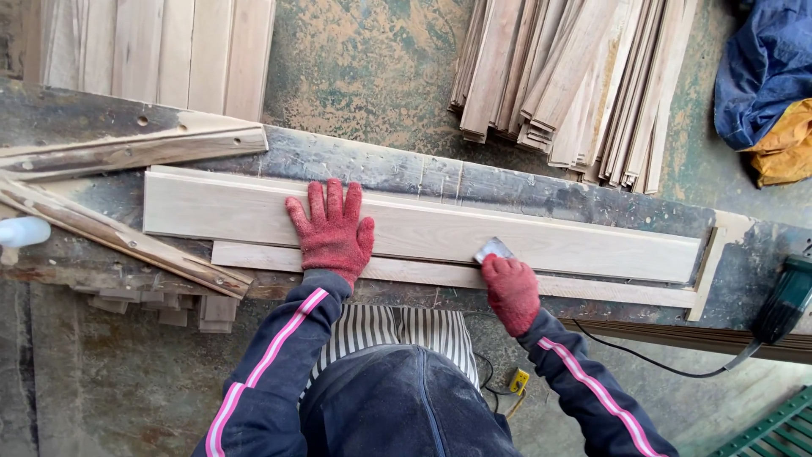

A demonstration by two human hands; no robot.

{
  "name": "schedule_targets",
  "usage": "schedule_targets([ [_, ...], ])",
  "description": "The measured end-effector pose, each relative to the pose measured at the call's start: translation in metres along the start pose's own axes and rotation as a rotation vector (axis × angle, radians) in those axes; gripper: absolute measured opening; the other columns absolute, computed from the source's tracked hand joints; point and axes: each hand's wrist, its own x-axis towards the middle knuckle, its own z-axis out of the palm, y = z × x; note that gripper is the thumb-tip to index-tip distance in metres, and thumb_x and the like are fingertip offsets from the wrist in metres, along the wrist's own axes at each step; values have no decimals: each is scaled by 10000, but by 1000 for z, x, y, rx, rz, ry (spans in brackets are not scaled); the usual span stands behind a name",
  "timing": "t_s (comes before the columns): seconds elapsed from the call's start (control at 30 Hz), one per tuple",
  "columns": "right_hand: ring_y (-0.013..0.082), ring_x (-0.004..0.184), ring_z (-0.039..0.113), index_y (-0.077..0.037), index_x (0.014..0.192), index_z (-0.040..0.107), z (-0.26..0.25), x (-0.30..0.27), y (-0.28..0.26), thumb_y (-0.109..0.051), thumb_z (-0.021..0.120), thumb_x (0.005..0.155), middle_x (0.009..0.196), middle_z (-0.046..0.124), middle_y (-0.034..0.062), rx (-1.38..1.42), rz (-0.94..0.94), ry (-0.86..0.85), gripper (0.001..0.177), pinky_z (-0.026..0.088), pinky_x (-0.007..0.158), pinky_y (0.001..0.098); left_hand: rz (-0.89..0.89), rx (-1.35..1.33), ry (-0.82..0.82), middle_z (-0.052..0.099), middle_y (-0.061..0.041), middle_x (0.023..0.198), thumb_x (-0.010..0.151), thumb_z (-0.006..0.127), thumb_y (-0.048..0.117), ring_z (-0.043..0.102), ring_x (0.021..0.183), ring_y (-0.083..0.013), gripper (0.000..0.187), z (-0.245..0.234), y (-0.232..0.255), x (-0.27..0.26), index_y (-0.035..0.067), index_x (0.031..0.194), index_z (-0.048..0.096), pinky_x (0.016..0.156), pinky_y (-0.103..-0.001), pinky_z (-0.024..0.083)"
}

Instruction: Sanding a wooden plank using an angle grinder and hand sandpaper.

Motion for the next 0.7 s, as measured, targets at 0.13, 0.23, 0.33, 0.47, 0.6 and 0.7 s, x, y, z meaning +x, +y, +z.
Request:
schedule_targets([
  [0.13, 236, 769, 691, -58, 1096, 699, -25, 73, -62, -98, 647, 759, 821, 644, 43, 88, -76, 99, 343, 563, 674, 354, -8, 11, 6, 471, -172, 1581, 1004, 468, 528, 311, 1524, -415, 623, 1, 0, 1, 220, 1545, 498, 1200, -754, 46],
  [0.23, 241, 766, 693, -52, 1130, 677, -21, 66, -56, -84, 631, 785, 817, 644, 54, 114, -121, 112, 349, 566, 664, 367, 10, 13, -3, 452, -173, 1589, 1003, 463, 529, 301, 1525, -418, 633, 1, -3, -2, 220, 1556, 475, 1200, -760, 48],
  [0.33, 219, 828, 713, -92, 1165, 675, -17, 27, -10, -109, 614, 792, 887, 673, 24, 69, -164, 15, 378, 580, 729, 365, 4, -2, -4, 449, -178, 1588, 1006, 457, 525, 298, 1523, -423, 635, 1, -1, 3, 212, 1558, 471, 1197, -757, 48],
  [0.47, 233, 823, 700, -67, 1183, 650, -35, 21, -4, -118, 618, 808, 871, 648, 37, 37, -108, -78, 380, 581, 726, 371, -17, -16, -23, 444, -167, 1598, 1010, 448, 525, 295, 1529, -411, 628, -1, -1, 1, 222, 1559, 470, 1201, -752, 38],
  [0.6, 226, 775, 696, -89, 1088, 706, 7, 67, -58, -108, 650, 797, 832, 657, 31, 90, -145, 75, 296, 572, 677, 367, -17, 2, -29, 451, -161, 1600, 1013, 441, 525, 299, 1533, -403, 628, -4, 0, 1, 226, 1564, 470, 1207, -743, 36],
  [0.7, 219, 812, 687, -66, 1173, 656, -24, 87, -67, -106, 606, 785, 887, 647, 43, 99, -220, 80, 393, 557, 697, 362, 4, 9, 29, 464, -178, 1580, 995, 487, 517, 319, 1516, -421, 630, 0, 0, 1, 212, 1547, 492, 1194, -756, 66],
])
